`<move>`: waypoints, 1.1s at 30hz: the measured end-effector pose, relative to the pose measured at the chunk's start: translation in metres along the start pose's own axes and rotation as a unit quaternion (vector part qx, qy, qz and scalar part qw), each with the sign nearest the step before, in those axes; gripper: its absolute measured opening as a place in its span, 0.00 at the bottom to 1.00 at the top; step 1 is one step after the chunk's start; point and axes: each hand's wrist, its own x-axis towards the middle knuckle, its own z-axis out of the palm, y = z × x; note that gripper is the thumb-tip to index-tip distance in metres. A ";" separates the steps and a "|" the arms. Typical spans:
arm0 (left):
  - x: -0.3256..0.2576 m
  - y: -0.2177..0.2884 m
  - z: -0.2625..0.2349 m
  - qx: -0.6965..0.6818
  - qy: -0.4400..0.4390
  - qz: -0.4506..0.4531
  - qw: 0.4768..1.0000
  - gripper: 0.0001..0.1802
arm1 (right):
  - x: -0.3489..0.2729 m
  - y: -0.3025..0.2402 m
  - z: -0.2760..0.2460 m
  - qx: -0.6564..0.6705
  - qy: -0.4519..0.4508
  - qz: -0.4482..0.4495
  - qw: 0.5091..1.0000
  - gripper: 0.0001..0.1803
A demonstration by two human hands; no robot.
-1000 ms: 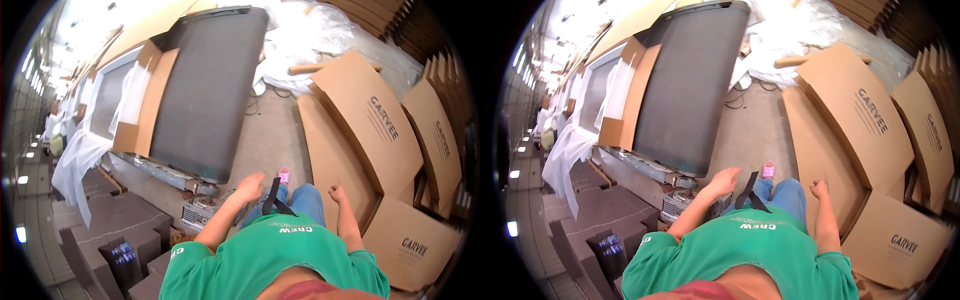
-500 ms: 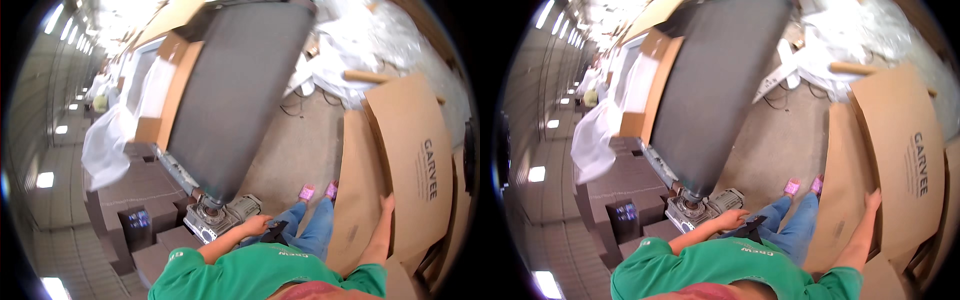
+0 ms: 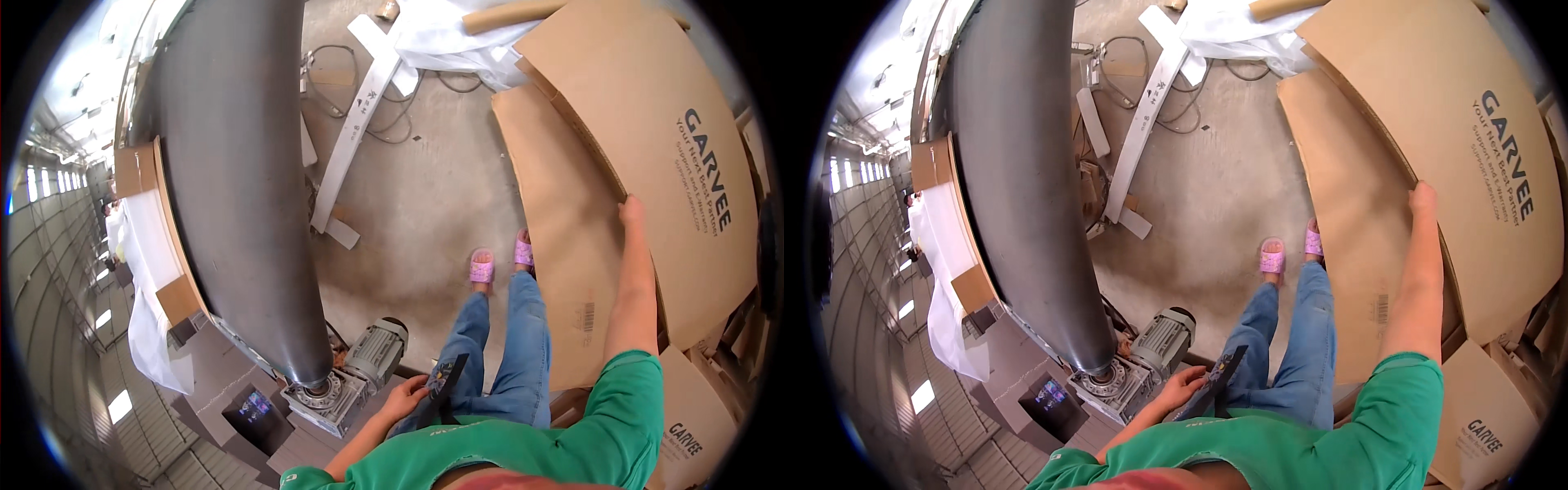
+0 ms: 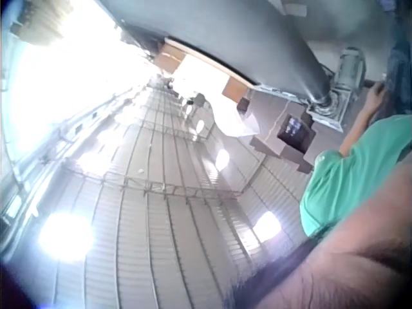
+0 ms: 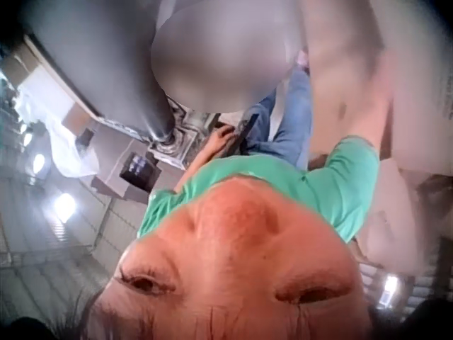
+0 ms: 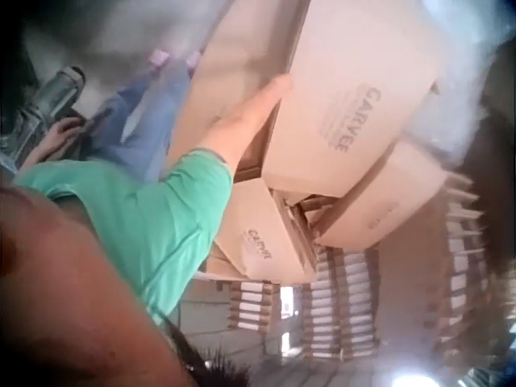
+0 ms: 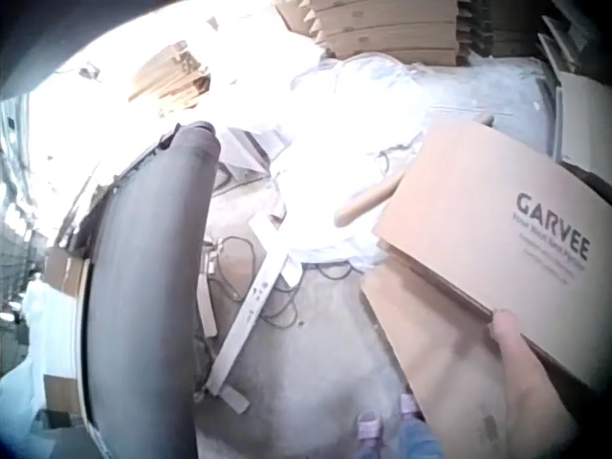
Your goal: The person packs wooden panels into cardboard boxes by lining the boxes with protective foam sheets, placing wooden panels from a stack into the boxes, wrapping the panels in the foam, and folding cardboard packaging.
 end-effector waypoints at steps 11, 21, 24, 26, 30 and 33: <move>0.029 0.080 -0.014 0.051 0.059 0.096 0.992 0.19 | -0.072 0.018 -0.083 0.078 0.208 -0.140 0.965 0.12; 0.085 0.262 0.073 -0.059 -0.121 0.290 0.947 0.50 | -0.328 0.024 -0.251 0.223 0.323 -0.311 0.865 0.17; 0.051 0.292 0.097 -0.031 -0.195 0.347 0.917 0.57 | -0.404 0.048 -0.277 0.212 0.331 -0.295 0.871 0.17; 0.015 0.300 0.113 -0.038 -0.216 0.409 0.886 0.54 | -0.450 0.052 -0.303 0.212 0.351 -0.306 0.859 0.17; -0.075 0.323 0.110 -0.198 -0.366 0.397 0.818 0.40 | -0.520 0.028 -0.339 0.270 0.316 -0.370 0.831 0.10; -0.106 0.309 0.082 -0.173 -0.328 0.438 0.819 0.31 | -0.553 -0.013 -0.366 0.306 0.313 -0.460 0.773 0.02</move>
